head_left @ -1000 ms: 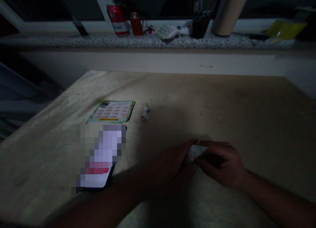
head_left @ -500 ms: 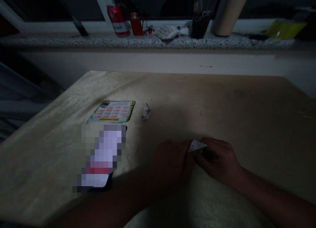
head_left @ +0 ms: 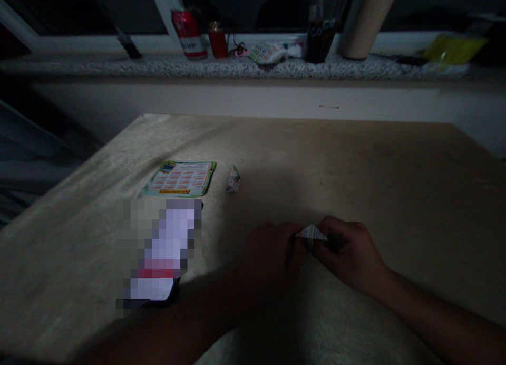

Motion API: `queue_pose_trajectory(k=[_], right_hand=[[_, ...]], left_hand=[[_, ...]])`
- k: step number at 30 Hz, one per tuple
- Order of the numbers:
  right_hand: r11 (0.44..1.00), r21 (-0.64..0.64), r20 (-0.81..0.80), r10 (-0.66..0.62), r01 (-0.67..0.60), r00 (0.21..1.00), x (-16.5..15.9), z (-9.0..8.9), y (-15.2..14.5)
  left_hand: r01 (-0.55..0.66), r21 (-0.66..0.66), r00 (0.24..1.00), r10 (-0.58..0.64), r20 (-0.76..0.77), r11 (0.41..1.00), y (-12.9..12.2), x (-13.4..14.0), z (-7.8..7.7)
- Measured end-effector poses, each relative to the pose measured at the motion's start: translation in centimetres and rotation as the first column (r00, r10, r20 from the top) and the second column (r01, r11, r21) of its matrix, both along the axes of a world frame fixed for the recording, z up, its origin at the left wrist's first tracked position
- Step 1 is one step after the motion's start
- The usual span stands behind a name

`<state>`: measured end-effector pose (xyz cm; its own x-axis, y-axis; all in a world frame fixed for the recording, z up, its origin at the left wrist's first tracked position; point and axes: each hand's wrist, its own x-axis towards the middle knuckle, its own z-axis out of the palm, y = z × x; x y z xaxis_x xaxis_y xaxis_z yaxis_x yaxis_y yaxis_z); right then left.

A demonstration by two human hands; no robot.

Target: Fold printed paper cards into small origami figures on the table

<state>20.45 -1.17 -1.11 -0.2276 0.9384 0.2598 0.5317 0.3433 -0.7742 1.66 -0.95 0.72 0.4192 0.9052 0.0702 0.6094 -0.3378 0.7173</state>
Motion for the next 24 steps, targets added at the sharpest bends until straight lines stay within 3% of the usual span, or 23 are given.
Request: queue_pose_trajectory(k=[2, 4, 7, 9, 16, 19, 21, 24], right_hand=[[0.999, -0.044, -0.027, 0.008, -0.01, 1.0, 0.1, -0.2, 0.0], [0.996, -0.081, -0.06, 0.018, -0.023, 0.998, 0.1, -0.3, 0.1], [0.992, -0.119, -0.101, 0.038, -0.05, 0.994, 0.2, -0.4, 0.1], [0.988, -0.136, -0.135, 0.052, -0.07, 0.99, 0.3, -0.4, 0.1], [0.982, -0.168, -0.247, 0.047, -0.091, 0.968, 0.2, -0.6, 0.0], [0.999, -0.053, -0.288, -0.022, 0.007, 0.957, 0.1, -0.5, 0.1], [0.994, 0.094, -0.3, -0.016, 0.046, 0.954, 0.2, -0.4, 0.2], [0.94, 0.34, -0.179, 0.071, -0.006, 0.981, 0.5, 0.0, 0.2]], left_hand=[[-0.052, -0.068, 0.997, 0.055, 0.049, 0.996, -0.1, 0.0, -0.1], [-0.036, -0.19, 0.978, 0.073, 0.194, 0.981, 0.0, -0.1, -0.3], [0.138, -0.378, 0.857, 0.081, 0.509, 0.916, 0.4, -0.3, -0.7], [0.248, -0.443, 0.773, 0.099, 0.626, 0.862, 0.8, -0.5, -0.9], [0.416, -0.578, 0.724, 0.129, 0.678, 0.702, 1.7, -1.3, -0.9], [0.427, -0.597, 0.688, 0.185, 0.702, 0.679, 1.9, -1.3, -1.4], [0.41, -0.61, 0.675, 0.224, 0.703, 0.678, 2.0, -1.3, -1.5], [0.361, -0.612, 0.7, 0.229, 0.676, 0.704, 2.1, -1.3, -1.3]])
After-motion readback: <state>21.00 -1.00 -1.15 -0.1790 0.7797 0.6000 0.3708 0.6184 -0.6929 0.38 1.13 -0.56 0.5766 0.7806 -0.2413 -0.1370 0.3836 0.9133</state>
